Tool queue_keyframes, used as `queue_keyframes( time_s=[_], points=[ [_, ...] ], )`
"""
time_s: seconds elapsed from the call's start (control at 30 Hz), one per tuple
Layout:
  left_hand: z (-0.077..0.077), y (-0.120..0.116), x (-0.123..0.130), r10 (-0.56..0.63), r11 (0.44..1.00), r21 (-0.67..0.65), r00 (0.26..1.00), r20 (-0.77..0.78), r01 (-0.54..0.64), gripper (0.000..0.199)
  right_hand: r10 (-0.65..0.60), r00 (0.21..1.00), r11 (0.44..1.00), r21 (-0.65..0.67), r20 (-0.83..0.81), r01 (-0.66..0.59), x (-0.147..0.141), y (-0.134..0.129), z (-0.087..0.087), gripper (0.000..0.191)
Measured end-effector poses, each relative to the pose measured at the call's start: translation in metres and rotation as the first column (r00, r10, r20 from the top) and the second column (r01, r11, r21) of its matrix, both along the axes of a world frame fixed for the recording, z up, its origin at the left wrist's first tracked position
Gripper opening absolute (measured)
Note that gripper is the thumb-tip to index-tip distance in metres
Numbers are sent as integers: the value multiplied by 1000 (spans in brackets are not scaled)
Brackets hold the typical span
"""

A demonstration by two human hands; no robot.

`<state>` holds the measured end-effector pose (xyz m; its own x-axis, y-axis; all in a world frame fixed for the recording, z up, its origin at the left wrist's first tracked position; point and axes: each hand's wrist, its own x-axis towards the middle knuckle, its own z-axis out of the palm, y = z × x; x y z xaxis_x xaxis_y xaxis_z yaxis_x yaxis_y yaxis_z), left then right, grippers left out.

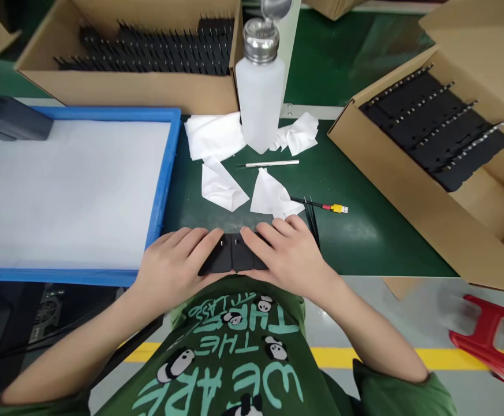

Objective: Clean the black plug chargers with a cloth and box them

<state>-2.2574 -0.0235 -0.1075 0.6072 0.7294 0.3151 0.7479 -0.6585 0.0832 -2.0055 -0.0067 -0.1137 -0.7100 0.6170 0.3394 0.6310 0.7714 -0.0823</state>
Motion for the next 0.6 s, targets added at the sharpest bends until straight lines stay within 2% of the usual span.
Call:
queue_keyframes(
  time_s=[0.03,0.07,0.1,0.13,0.17,0.2,0.23,0.27,0.3,0.33,0.37,0.4,0.47,0.6],
  points=[
    [0,-2,-4,50,997,-70,992,114,-42,55,-15,999,1000,-18,-45,14,1,-2,3,55],
    [1,-3,-7,144,979,-181,943,300,-92,57,-58,990,997,-56,-130,51,2,-4,6,56],
    [2,-6,-10,274,940,-322,818,506,-115,61,-132,956,987,-122,-261,103,1,-8,9,59],
    [4,-8,-12,403,890,-446,632,662,-100,63,-223,881,965,-221,-418,140,-1,-12,10,61],
    [6,-9,-13,505,840,-542,416,756,-34,64,-315,753,933,-336,-578,132,-4,-16,11,61],
    [8,-11,-12,583,790,-607,204,786,81,65,-405,587,888,-456,-701,67,-9,-20,9,59],
    [9,-12,-10,649,736,-634,18,760,240,68,-489,416,829,-557,-767,-52,-16,-23,6,57],
    [11,-12,-7,711,669,-617,-116,693,413,72,-570,275,753,-626,-775,-204,-24,-26,2,59],
    [12,-13,-4,773,592,-570,-201,602,570,73,-645,185,659,-663,-741,-356,-33,-28,-3,64],
    [12,-13,-1,824,523,-496,-261,503,693,72,-709,146,556,-674,-690,-486,-42,-29,-8,68],
    [12,-13,1,855,476,-432,-287,432,766,71,-756,138,459,-668,-640,-586,-50,-30,-13,70],
    [12,-13,3,864,461,-408,-293,410,788,70,-785,148,379,-655,-602,-653,-57,-31,-16,70],
    [10,-15,4,864,457,-406,-286,415,791,69,-805,158,303,-626,-571,-718,-67,-32,-22,68],
    [6,-21,2,867,444,-358,-293,403,821,70,-838,157,224,-591,-523,-775,-75,-35,-21,65]
  ],
)
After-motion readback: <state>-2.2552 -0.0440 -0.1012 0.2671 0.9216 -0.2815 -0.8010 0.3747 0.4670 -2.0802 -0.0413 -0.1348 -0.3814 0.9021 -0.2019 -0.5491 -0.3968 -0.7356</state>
